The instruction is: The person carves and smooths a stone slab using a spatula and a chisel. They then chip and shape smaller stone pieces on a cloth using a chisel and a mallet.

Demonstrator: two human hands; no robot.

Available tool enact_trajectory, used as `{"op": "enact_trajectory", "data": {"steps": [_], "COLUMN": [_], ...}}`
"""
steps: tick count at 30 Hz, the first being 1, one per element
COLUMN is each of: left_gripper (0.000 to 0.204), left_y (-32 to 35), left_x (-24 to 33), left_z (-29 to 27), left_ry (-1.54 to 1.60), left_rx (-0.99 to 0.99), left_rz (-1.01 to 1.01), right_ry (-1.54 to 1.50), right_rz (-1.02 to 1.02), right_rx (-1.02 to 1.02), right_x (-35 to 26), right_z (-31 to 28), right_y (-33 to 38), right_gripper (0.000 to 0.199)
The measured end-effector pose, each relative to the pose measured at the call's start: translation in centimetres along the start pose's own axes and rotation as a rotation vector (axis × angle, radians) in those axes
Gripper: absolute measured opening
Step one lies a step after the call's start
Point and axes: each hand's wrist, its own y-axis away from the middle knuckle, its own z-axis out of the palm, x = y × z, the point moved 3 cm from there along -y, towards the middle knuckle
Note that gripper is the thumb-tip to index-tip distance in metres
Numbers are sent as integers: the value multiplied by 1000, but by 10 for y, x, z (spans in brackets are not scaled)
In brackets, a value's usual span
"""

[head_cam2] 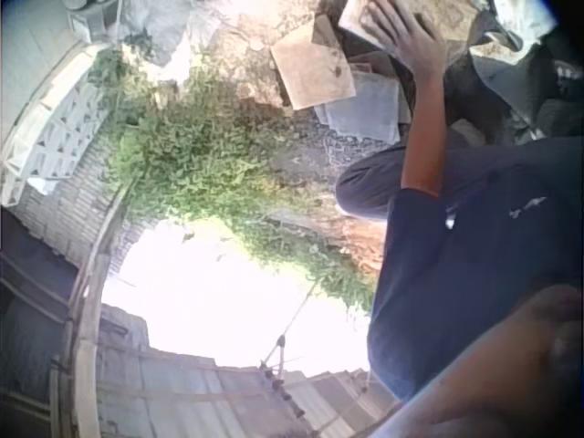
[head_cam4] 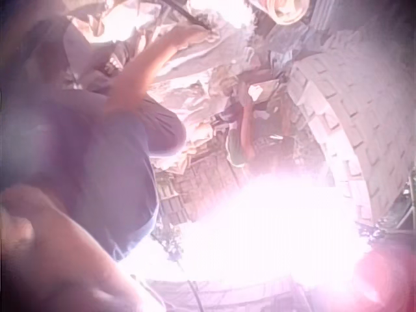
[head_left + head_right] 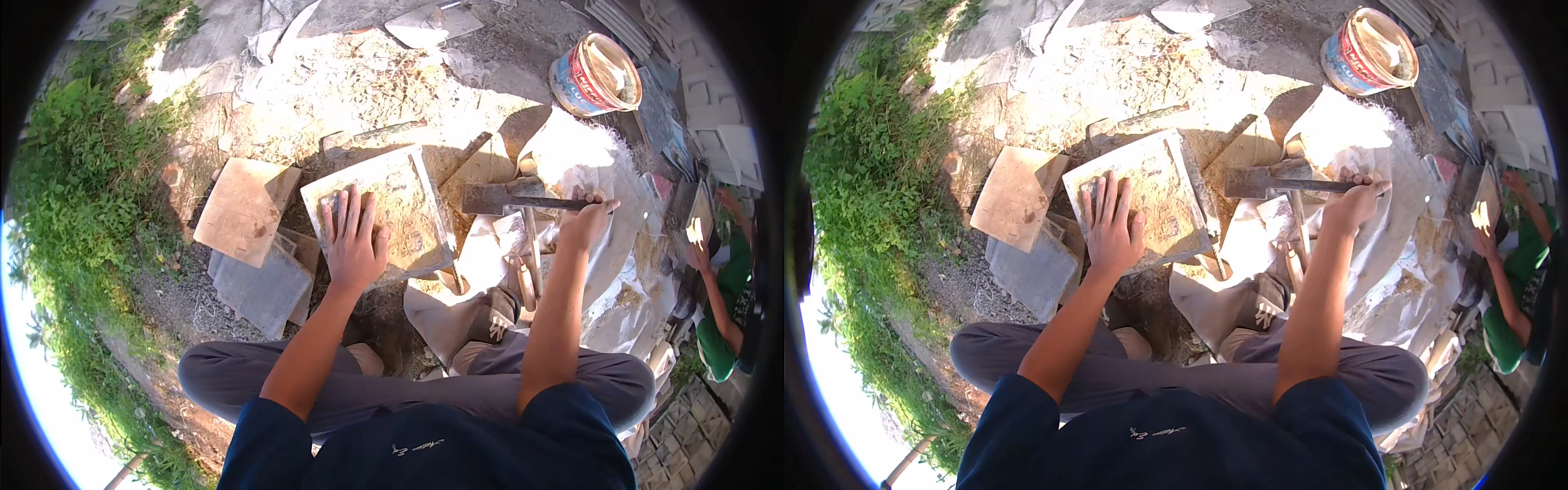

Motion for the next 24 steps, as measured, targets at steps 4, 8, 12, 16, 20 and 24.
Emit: {"op": "enact_trajectory", "data": {"steps": [4, 8, 12, 16, 20, 24], "left_gripper": [60, 59, 56, 52, 51, 51], "left_y": [5, 0, 5, 7, 12, 17], "left_x": [-8, -3, -5, -5, -1, -26], "left_z": [-1, 1, 2, -2, -1, 5], "left_ry": [31, 30, 35, 66, 81, 107], "left_rx": [0, -30, -5, 61, 105, 130], "left_rz": [-43, -21, -16, -9, 14, 70], "right_ry": [84, 301, 279, 350, 383, 367], "right_rz": [150, 137, 206, 249, 197, 44], "right_rx": [-168, -254, -410, -573, -585, -717], "right_x": [23, 21, 16, 7, -34, -116], "right_z": [-14, -19, -48, -70, -82, -47], "right_y": [-25, 16, 49, 83, 98, 127], "right_gripper": [43, 51, 55, 56, 52, 50]}}
